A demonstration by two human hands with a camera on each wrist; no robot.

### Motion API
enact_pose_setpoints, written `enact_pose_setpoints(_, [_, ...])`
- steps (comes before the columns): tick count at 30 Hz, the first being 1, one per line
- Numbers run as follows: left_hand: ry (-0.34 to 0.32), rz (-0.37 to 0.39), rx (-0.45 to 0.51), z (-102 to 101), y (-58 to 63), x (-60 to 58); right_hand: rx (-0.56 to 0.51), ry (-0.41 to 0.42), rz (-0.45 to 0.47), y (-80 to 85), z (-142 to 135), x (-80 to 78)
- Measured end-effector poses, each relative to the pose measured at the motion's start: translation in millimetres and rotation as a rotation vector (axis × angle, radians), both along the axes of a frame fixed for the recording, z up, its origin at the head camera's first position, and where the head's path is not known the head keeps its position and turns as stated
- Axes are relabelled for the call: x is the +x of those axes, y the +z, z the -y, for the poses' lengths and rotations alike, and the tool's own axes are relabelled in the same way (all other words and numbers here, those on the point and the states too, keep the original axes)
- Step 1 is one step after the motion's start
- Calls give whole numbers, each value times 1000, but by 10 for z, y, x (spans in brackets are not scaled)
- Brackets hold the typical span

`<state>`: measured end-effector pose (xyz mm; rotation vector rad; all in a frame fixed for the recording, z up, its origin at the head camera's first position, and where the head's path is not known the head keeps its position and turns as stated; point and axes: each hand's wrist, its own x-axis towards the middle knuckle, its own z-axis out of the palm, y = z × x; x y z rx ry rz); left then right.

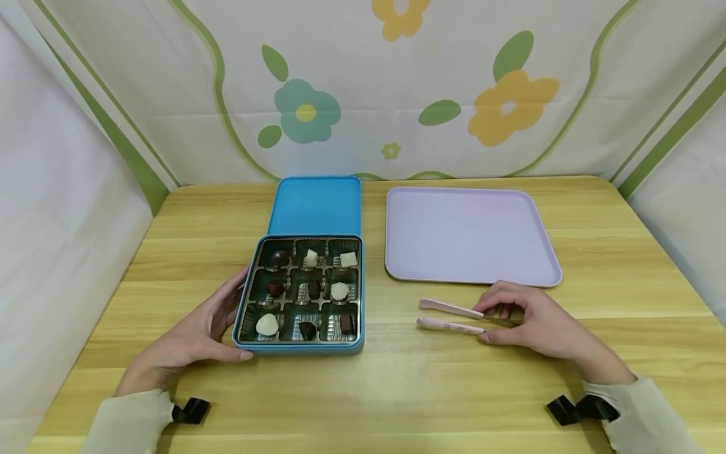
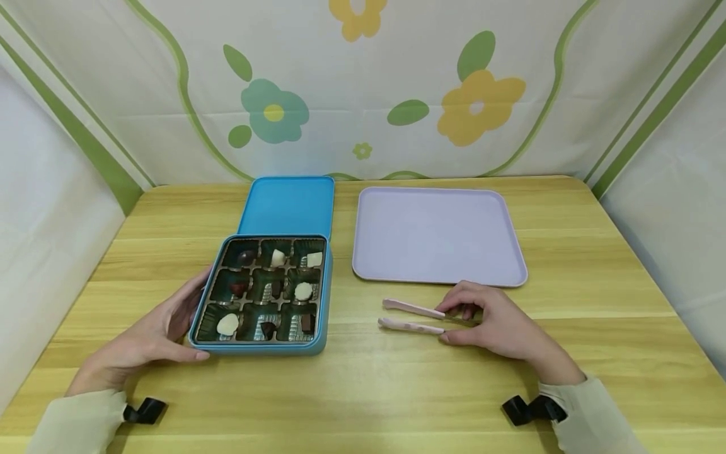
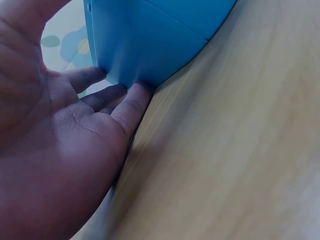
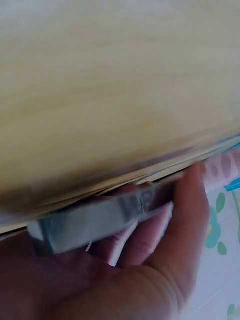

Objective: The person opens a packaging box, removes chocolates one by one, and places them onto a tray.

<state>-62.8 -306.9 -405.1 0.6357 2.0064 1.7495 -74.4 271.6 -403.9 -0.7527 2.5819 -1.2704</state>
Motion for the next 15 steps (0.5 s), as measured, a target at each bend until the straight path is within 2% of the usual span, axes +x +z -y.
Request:
enact_pose_setpoints(5, [-13, -14, 1, -5, 6, -31, 9, -42, 42, 60, 21, -3])
enact_pose_setpoints(8, [-19, -22, 4, -6, 19, -27, -17, -37, 40, 91, 25, -15])
enact_pose_setpoints(12, [-17, -28, 11, -3, 0, -5, -54, 4, -11, 148, 62, -42])
enact_pose_setpoints(15, [-25, -32, 19, 0, -22, 6, -25, 3, -65, 239, 119, -78])
